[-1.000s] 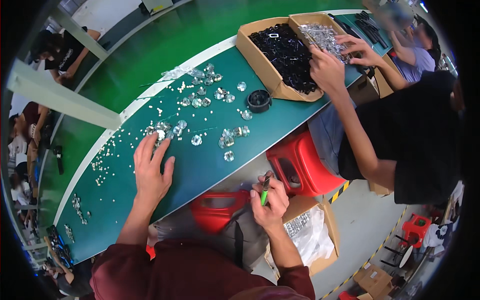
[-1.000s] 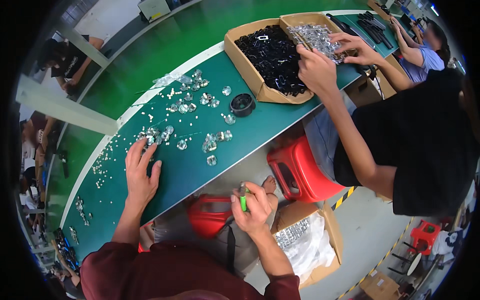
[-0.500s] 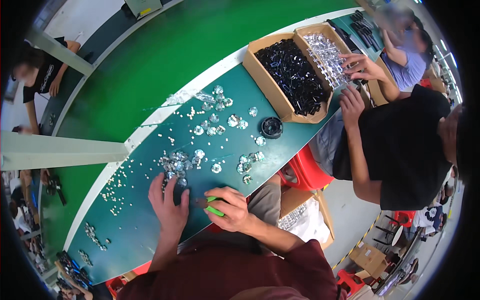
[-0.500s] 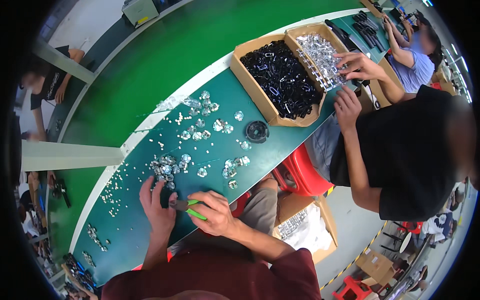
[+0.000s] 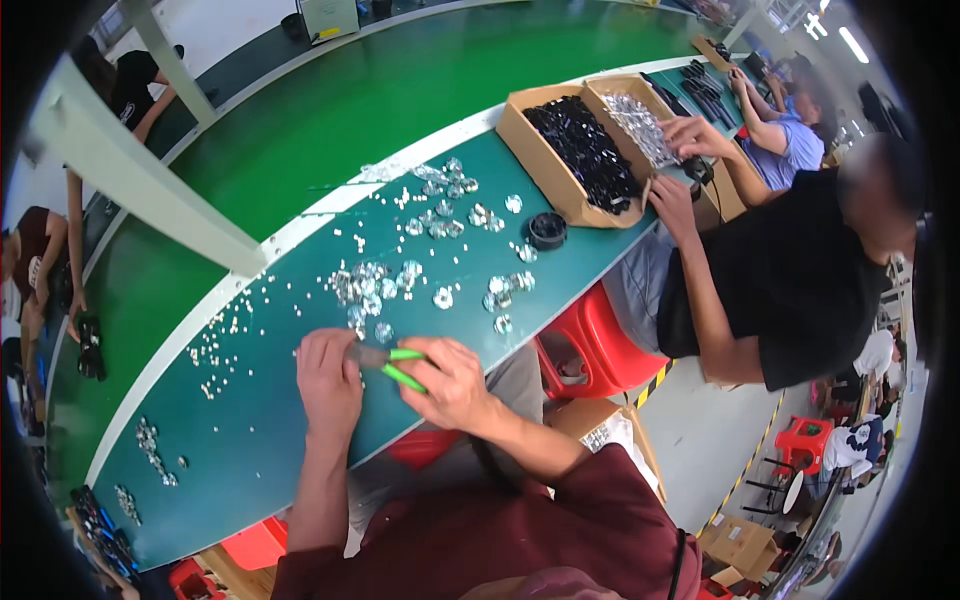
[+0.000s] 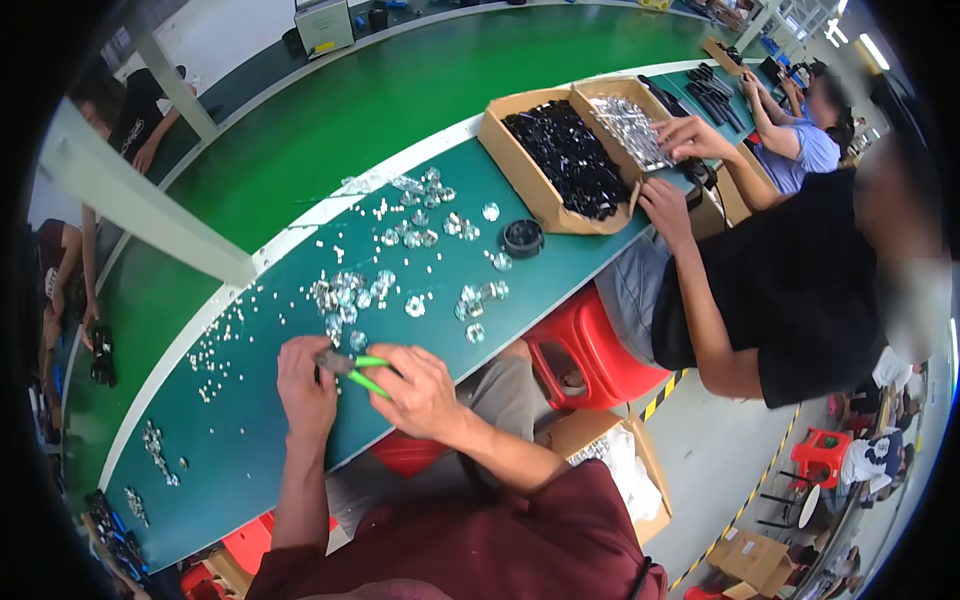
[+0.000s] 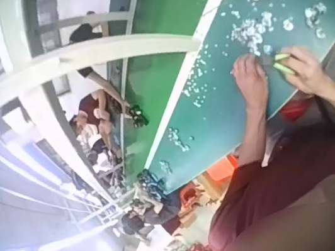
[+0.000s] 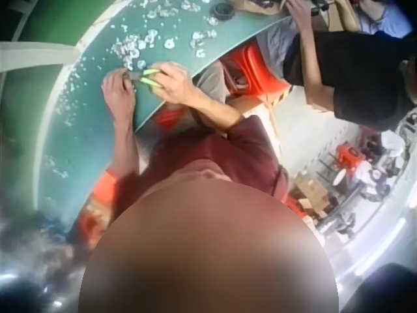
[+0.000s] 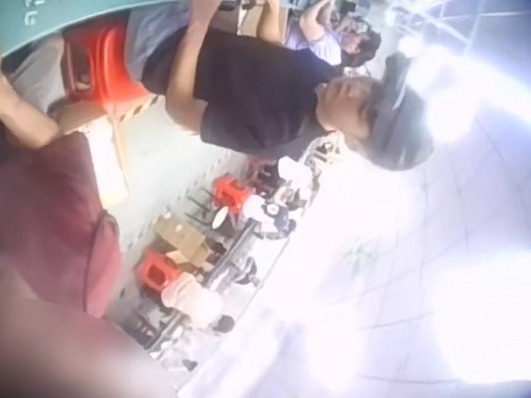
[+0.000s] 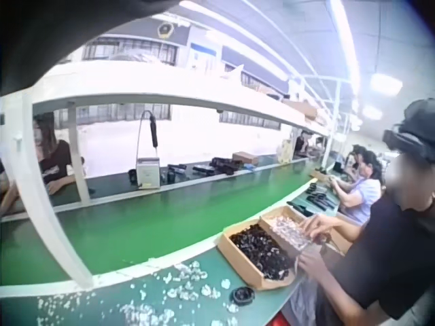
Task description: Using wire cutters to clip and sort electronic components on an assembly line.
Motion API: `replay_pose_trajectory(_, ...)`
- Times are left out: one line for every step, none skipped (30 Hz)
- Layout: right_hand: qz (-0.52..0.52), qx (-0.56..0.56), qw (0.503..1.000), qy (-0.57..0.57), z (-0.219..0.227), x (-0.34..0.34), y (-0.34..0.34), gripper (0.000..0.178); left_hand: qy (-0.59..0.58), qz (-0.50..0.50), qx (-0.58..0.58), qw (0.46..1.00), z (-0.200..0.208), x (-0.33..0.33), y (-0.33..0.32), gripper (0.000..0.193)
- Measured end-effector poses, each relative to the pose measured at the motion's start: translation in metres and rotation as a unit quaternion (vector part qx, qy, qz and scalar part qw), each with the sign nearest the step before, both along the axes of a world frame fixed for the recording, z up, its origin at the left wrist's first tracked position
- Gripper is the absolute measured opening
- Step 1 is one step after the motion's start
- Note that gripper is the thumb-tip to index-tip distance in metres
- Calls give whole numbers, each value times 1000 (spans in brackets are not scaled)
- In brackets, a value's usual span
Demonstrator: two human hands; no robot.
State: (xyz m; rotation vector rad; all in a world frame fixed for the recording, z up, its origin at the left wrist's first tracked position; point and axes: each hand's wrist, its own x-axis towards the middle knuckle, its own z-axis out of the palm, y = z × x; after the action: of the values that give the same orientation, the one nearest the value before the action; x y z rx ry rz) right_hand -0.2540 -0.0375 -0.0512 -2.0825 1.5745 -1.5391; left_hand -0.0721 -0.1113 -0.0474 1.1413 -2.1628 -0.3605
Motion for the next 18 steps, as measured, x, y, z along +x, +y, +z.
replay_pose_trajectory(-5,-5,1000,4,-4,2,0,25,-2,3,-17,1000,0,1,0,31)
replay_pose_trajectory(-7,-3,1000,6,-5,3,0,25,-2,9,-32,999,2,1,0,34)
replay_pose_trajectory(-12,-9,1000,8,-6,4,-1,25,-16,26,-36,999,6,-2,2,38)
replay_pose_trajectory(-16,-13,1000,8,-6,6,-2,25,-25,26,-54,998,6,-3,1,38)
replay_pose_trajectory(-20,-8,1000,10,-4,7,-2,28,-35,27,-67,997,3,-3,-1,38)
replay_pose_trajectory(-23,-10,1000,14,-6,8,-3,29,-49,21,-84,995,0,-4,-3,35)
replay_pose_trajectory(-24,-12,999,19,-9,7,-7,30,-64,18,-100,993,-4,-5,-8,32)
replay_pose_trajectory(-27,-15,999,31,-10,8,-8,31,-49,19,-122,991,-14,-4,-14,27)
replay_pose_trajectory(-25,-25,998,44,-12,5,-11,32,-37,18,-143,989,-19,-1,-20,22)
replay_pose_trajectory(-39,-19,998,48,-10,3,-8,32,-10,13,-155,988,-12,-8,-19,16)
replay_pose_trajectory(-31,-33,999,25,-8,1,-7,29,-4,24,-163,986,-14,-11,-20,14)
replay_pose_trajectory(-51,-23,998,-5,-7,-1,-5,25,-17,16,-126,992,-12,-15,-20,12)
replay_pose_trajectory(-71,-19,997,-10,-7,-2,-3,22,42,7,-145,989,-14,-18,-21,9)
replay_pose_trajectory(-78,-23,996,-21,-5,1,-1,23,59,9,-143,988,-16,-17,-19,10)
replay_pose_trajectory(-69,-26,997,-13,-10,4,-4,21,75,14,-133,988,-19,-12,-17,10)
replay_pose_trajectory(-55,-34,998,-12,-14,8,-10,19,72,32,-111,991,-21,-6,-16,10)
replay_pose_trajectory(-57,-29,998,-16,-12,9,-7,19,78,32,-108,991,-18,-6,-15,10)
replay_pose_trajectory(-60,-23,998,-18,-11,9,-5,19,85,32,-104,990,-16,-6,-13,10)
